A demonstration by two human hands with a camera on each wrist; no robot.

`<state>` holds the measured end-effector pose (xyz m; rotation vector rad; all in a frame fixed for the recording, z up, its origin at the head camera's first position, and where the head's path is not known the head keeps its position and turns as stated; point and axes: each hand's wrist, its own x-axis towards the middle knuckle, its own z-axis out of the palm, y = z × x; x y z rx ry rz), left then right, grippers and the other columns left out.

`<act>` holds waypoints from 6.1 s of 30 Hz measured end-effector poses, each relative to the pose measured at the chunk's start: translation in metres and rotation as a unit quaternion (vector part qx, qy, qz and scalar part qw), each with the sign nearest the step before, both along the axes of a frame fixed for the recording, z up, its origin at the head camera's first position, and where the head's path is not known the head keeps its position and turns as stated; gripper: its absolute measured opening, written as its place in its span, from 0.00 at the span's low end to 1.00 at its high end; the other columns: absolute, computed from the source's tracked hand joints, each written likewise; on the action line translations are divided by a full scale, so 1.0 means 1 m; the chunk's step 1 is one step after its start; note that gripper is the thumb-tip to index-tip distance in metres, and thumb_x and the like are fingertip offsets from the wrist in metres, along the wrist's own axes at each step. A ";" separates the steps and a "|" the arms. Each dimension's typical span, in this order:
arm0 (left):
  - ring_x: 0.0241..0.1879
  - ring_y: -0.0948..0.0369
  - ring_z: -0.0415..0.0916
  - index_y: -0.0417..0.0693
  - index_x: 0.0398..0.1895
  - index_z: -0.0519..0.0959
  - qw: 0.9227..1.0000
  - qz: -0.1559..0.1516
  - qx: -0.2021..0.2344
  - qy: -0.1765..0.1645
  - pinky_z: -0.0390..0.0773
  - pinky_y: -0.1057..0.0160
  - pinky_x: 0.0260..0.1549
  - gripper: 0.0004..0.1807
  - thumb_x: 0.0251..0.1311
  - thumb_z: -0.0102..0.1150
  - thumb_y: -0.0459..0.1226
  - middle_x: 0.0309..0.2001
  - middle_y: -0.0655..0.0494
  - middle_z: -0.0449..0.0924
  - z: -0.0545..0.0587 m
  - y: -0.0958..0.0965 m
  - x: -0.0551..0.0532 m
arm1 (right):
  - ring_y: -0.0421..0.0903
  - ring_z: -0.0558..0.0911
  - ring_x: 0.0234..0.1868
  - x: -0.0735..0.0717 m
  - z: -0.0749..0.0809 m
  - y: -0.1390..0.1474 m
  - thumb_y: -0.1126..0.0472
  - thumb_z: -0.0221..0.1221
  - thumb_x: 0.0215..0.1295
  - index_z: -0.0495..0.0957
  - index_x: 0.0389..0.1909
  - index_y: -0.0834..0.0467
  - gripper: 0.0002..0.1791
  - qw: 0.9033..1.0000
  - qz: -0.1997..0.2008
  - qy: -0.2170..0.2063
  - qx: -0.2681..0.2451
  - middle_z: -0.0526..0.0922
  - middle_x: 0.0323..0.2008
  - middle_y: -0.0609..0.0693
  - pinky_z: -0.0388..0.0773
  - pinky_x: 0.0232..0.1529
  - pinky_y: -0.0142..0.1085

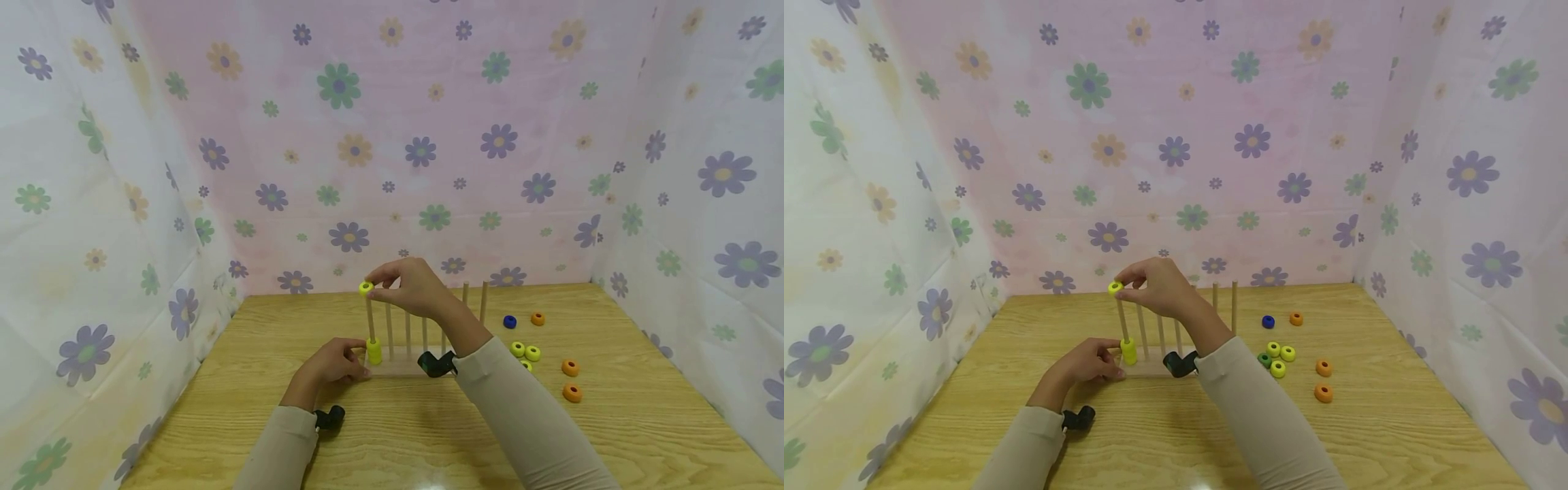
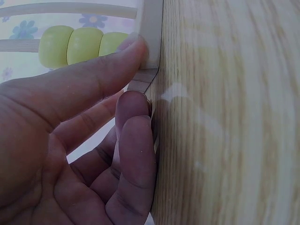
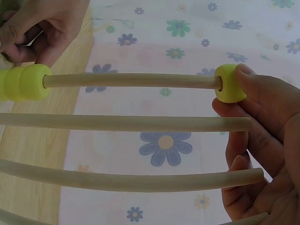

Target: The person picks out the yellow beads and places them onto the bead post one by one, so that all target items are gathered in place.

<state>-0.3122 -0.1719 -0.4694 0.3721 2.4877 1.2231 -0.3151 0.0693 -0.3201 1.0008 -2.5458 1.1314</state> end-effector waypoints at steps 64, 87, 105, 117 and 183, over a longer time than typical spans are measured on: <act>0.31 0.58 0.77 0.46 0.75 0.71 1.000 0.009 -0.005 0.003 0.82 0.60 0.32 0.42 0.57 0.78 0.41 0.38 0.51 0.80 -0.002 0.001 0.000 | 0.38 0.82 0.40 0.004 -0.003 -0.002 0.52 0.69 0.69 0.90 0.46 0.46 0.08 0.999 -0.019 0.013 0.037 0.89 0.41 0.37 0.81 0.38 0.36; 0.32 0.58 0.78 0.45 0.76 0.70 1.000 0.002 -0.004 0.006 0.83 0.60 0.33 0.42 0.58 0.78 0.40 0.39 0.51 0.80 -0.002 0.000 0.001 | 0.40 0.83 0.45 0.009 0.002 0.017 0.55 0.66 0.72 0.90 0.47 0.49 0.08 0.996 -0.004 0.077 0.036 0.90 0.48 0.43 0.84 0.46 0.42; 0.32 0.58 0.78 0.45 0.75 0.70 1.000 0.005 0.003 0.005 0.83 0.60 0.32 0.42 0.57 0.77 0.39 0.38 0.50 0.80 -0.001 0.002 0.001 | 0.48 0.84 0.48 0.015 0.002 0.048 0.56 0.66 0.72 0.90 0.47 0.49 0.08 0.995 -0.024 0.094 0.038 0.88 0.48 0.45 0.82 0.44 0.44; 0.32 0.58 0.76 0.44 0.75 0.70 1.000 0.009 0.005 0.003 0.82 0.60 0.32 0.42 0.57 0.77 0.38 0.39 0.50 0.79 0.000 0.002 0.003 | 0.45 0.85 0.47 0.017 0.000 0.080 0.58 0.66 0.71 0.90 0.47 0.49 0.07 0.986 -0.046 0.160 0.002 0.90 0.47 0.46 0.79 0.35 0.42; 0.31 0.58 0.75 0.47 0.76 0.70 1.000 0.006 0.008 0.004 0.80 0.61 0.30 0.41 0.59 0.76 0.37 0.38 0.49 0.79 0.003 0.002 0.002 | 0.36 0.82 0.35 0.041 -0.081 0.207 0.59 0.67 0.71 0.88 0.49 0.42 0.11 0.981 -0.156 0.110 -0.042 0.89 0.43 0.44 0.80 0.36 0.28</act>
